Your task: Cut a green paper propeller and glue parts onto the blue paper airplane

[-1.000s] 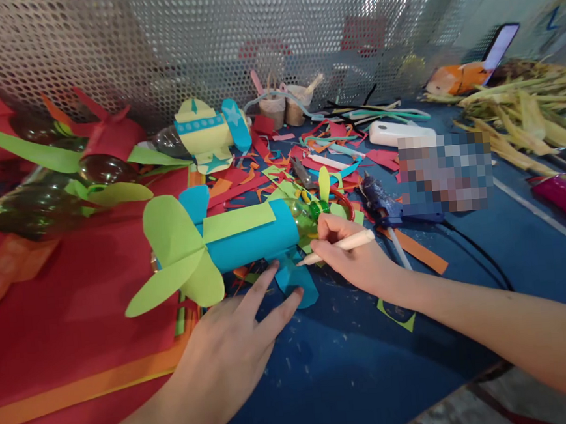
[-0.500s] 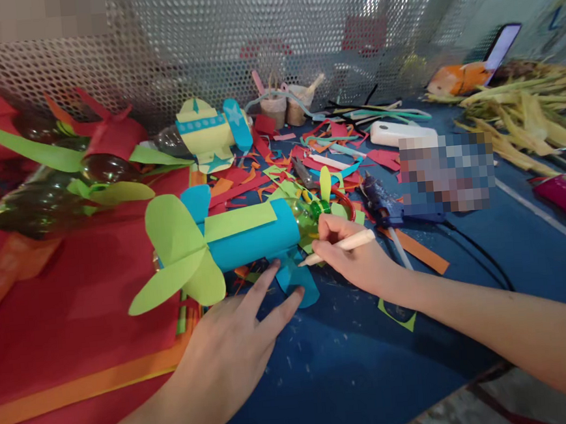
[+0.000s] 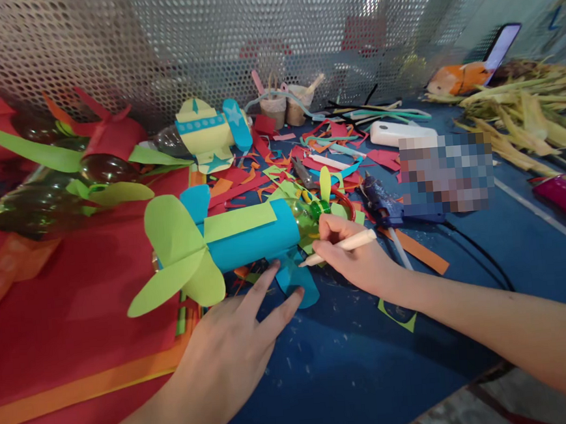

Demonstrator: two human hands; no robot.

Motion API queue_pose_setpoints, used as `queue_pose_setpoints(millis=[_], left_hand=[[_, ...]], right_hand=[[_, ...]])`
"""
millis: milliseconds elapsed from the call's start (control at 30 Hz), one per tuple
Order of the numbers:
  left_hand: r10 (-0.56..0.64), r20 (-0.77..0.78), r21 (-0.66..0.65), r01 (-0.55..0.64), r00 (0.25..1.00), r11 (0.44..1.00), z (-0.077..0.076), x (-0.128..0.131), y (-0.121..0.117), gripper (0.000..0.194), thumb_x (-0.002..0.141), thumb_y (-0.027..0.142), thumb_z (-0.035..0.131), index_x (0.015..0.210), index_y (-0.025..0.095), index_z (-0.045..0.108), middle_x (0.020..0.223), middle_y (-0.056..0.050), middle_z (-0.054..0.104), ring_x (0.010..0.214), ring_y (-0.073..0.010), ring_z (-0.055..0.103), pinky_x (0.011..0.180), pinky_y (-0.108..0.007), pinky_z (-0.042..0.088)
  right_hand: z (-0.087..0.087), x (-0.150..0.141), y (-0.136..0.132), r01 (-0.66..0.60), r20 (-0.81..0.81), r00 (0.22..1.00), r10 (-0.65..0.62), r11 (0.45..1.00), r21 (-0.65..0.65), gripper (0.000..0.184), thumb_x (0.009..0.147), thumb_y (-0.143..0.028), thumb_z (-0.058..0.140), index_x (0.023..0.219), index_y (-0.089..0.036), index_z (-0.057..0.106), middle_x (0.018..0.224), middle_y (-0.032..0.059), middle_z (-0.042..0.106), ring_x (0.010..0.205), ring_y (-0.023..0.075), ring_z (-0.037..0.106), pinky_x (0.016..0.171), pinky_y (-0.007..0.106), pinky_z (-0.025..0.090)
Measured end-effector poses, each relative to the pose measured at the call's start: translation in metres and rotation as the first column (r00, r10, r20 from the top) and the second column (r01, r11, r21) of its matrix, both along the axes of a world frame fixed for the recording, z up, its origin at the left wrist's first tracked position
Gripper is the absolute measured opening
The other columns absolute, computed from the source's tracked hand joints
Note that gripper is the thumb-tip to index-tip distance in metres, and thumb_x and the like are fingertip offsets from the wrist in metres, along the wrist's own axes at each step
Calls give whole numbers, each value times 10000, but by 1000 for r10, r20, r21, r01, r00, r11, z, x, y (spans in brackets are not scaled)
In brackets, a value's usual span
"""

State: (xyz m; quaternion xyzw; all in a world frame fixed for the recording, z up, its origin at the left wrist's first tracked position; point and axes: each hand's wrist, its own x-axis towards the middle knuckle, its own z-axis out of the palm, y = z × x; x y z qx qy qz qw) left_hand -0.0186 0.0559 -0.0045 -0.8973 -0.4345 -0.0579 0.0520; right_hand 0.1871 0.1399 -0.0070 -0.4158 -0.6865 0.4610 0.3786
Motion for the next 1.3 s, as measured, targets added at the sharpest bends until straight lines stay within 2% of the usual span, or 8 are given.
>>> queue_pose_setpoints(millis=[533,1300], left_hand=[[8,11,4,-8,1000,1000,-4,-1,2,539,815,85,380,1284,316,510,1329,-159,506,718,-224,665,569,-394,564],[5,-5,-12,-5,1000,1000,0,1,1,538,808,69,383,1269,305,531,1320,-169,516,710,-224,671,561,-387,567]], right_hand=[[-2,2,0,-13,0,1000,13,1000,20,245,780,-148,516,610,-197,346,543,-86,304,482,64,264,451,229,223],[-1,1,0,-8,-3,1000,8,1000,14,248,767,-146,514,604,-202,336,542,-83,298,489,70,257,451,229,214]])
